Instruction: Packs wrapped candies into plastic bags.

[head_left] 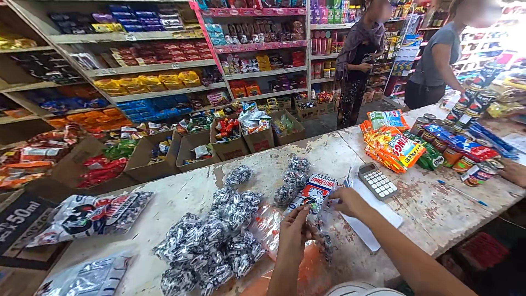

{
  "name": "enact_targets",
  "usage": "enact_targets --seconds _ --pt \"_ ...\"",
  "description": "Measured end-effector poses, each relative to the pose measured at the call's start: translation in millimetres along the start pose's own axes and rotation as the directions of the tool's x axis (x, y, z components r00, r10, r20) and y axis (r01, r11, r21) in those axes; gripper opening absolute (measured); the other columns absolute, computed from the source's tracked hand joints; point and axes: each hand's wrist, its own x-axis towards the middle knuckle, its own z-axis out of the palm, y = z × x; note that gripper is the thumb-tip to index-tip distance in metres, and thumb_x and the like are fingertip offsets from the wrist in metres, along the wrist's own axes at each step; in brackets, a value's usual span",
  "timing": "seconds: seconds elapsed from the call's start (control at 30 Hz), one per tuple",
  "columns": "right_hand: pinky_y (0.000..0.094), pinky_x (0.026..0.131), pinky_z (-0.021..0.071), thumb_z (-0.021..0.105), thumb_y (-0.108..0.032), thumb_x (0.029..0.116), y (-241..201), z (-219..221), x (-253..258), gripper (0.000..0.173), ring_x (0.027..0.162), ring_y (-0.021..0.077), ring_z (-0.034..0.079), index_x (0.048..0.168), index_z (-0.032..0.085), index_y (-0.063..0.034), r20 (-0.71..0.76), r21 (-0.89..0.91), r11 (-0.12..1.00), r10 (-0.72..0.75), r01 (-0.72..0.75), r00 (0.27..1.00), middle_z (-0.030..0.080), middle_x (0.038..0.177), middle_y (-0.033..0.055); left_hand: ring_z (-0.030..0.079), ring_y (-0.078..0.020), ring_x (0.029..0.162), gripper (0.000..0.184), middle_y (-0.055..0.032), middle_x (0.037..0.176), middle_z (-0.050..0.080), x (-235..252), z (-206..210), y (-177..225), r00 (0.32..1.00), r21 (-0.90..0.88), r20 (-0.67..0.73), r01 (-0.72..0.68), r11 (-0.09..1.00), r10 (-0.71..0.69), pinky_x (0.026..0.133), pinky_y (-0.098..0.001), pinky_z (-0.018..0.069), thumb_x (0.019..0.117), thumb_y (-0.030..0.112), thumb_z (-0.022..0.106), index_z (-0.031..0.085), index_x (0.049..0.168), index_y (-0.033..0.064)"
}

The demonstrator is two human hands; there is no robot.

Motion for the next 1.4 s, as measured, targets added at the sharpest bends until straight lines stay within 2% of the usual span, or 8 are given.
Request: enact_targets --seconds 0.1,0.2,0.33,0.57,0.9,1.03,1.2,1.4 --pt "0.0607 0.095 0.0529 0.079 -0.034 0.083 -15 33 7 0.037 0.118 0.0415 0.061 0.11 0.074 -0.0106 0.029 -0.011 0.999 -0.034 0.035 0.999 0.06 0.13 0.0244 0.055 -0.0106 0.042 0.021 -0.0038 0.055 0.056 1 1 -5 1.0 -0.001 0.019 0.024 1.0 -0.024 0.044 -0.0282 0.0548 0.1064 0.011 0.051 0.067 0.11 -0.0023" --pt "0.0649 0.098 0.0493 0.068 -0.016 0.0918 -39 51 9 0.025 0.124 0.0467 0.057 0.109 0.071 0.0021 0.094 -0.086 0.995 -0.044 0.052 0.995 0.064 0.124 0.0278 0.054 -0.01 0.041 0.021 -0.0033 0.054 0.055 2 0 -7 1.0 -0.008 0.02 0.011 1.0 -0.011 0.043 -0.0276 0.054 0.1061 0.01 0.051 0.068 0.108 -0.002" --pt "0.0646 0.098 0.049 0.066 -0.018 0.0938 -49 62 9 0.027 0.12 0.0458 0.06 0.108 0.07 0.0048 0.054 -0.064 0.996 -0.065 0.068 0.996 0.066 0.12 0.0273 0.056 -0.0089 0.041 0.02 -0.003 0.054 0.059 -2 2 -6 0.999 0.01 0.027 -0.037 0.999 0.037 0.041 -0.0257 0.053 0.106 0.009 0.051 0.068 0.104 -0.0008" --pt "0.0659 0.105 0.0416 0.065 -0.015 0.097 -73 42 3 0.038 0.123 0.0482 0.058 0.125 0.063 0.0108 0.251 -0.081 0.984 -0.134 0.158 0.959 0.063 0.126 0.0316 0.057 -0.0082 0.04 0.02 -0.0007 0.052 0.059 -10 8 -1 1.0 0.029 0.014 -0.026 0.999 0.026 0.041 -0.0254 0.0537 0.1062 0.005 0.048 0.067 0.101 0.0008" --pt "0.059 0.107 0.0446 0.064 -0.003 0.0928 -48 47 0 0.021 0.121 0.0452 0.06 0.11 0.071 0.0071 0.041 0.046 0.988 -0.15 0.148 0.988 0.067 0.119 0.0285 0.056 -0.0087 0.04 0.022 -0.0017 0.052 0.059 -7 2 -2 0.999 0.01 0.003 -0.041 0.999 0.041 0.042 -0.0254 0.0535 0.1066 0.007 0.048 0.068 0.102 -0.0007" --pt "0.0469 0.09 0.0586 0.071 -0.013 0.0892 -4 50 -2 0.017 0.096 0.0224 0.073 0.104 0.079 -0.0122 -0.286 0.212 0.965 -0.093 0.157 0.954 0.076 0.103 0.0082 0.058 -0.0101 0.043 0.022 -0.0029 0.054 0.059 -4 1 -4 0.999 0.005 0.032 -0.028 1.0 0.028 0.044 -0.0277 0.0557 0.1065 0.008 0.049 0.068 0.105 -0.0016" --pt "0.0427 0.07 0.0635 0.07 -0.013 0.0964 -3 -1 -28 0.028 0.081 0.023 0.073 0.124 0.07 -0.0067 -0.042 0.779 0.624 0.143 -0.057 0.989 0.073 0.103 0.0121 0.06 -0.0123 0.045 0.021 -0.0049 0.057 0.061 -1 1 -4 0.999 0.002 0.031 0.014 1.0 -0.014 0.045 -0.0296 0.0564 0.1067 0.01 0.05 0.068 0.108 -0.0017" --pt "0.0411 0.084 0.0623 0.065 -0.005 0.0974 -6 -37 -38 0.028 0.095 0.0224 0.072 0.125 0.067 -0.0024 0.03 0.893 0.448 0.048 -0.048 0.998 0.071 0.111 0.0116 0.059 -0.0122 0.045 0.021 -0.0059 0.057 0.06 1 1 -7 0.998 -0.001 0.055 0.026 1.0 -0.026 0.046 -0.0296 0.0564 0.1068 0.011 0.05 0.067 0.11 -0.0018"
